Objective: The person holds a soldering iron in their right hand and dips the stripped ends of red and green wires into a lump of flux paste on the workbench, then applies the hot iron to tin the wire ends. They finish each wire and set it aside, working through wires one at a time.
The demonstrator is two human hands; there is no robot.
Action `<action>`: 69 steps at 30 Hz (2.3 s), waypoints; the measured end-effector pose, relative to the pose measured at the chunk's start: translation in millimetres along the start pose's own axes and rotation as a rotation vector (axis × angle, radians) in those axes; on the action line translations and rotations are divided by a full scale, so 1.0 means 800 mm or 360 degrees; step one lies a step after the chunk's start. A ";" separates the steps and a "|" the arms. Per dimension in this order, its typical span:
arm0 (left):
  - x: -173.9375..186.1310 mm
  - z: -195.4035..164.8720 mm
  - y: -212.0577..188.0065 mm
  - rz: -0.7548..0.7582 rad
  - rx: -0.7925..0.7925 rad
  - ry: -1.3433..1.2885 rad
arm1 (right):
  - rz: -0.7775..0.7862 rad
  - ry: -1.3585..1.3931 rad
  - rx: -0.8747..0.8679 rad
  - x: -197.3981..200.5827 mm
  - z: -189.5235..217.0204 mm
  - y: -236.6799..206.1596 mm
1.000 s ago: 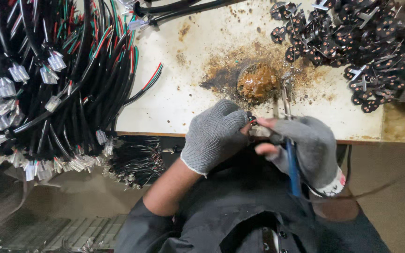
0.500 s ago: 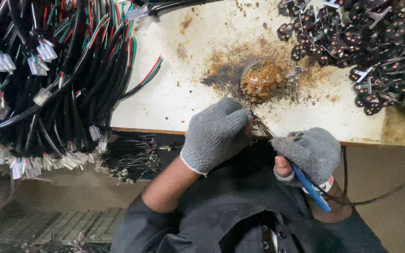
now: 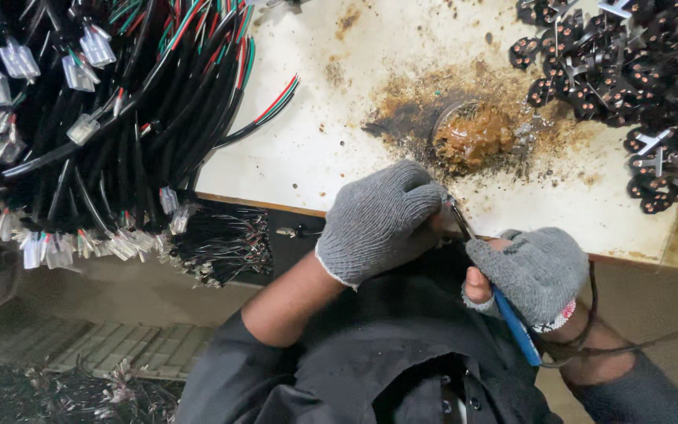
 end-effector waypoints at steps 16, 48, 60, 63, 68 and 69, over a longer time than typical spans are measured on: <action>0.000 -0.003 0.001 -0.0026 -0.0031 0.0024 | -0.0377 0.0210 -0.0030 0.018 0.022 0.018; -0.005 -0.004 0.001 -0.0111 -0.0043 0.0034 | -0.0426 0.0001 0.0100 -0.006 -0.003 -0.002; -0.004 -0.005 0.000 -0.0137 0.0004 0.0043 | -0.0168 0.1366 -0.1182 0.034 0.019 0.010; 0.000 -0.005 0.001 -0.0126 -0.0028 -0.0027 | -0.0672 0.0848 -0.0650 0.012 0.030 0.036; -0.001 -0.003 0.001 -0.0104 -0.0024 0.0002 | -0.0617 0.0400 -0.0697 -0.007 0.041 0.042; -0.001 -0.002 0.001 -0.0100 -0.0026 0.0004 | -0.0641 0.0620 -0.0646 -0.002 0.044 0.040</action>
Point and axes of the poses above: each hand's wrist, its own y-axis towards the middle knuckle, its own x-axis out of the back of the hand, z = x × y, the point moved 1 cm from there along y, towards the middle knuckle, and after that the axes turned 6 degrees about -x, right-handed, at the moved point
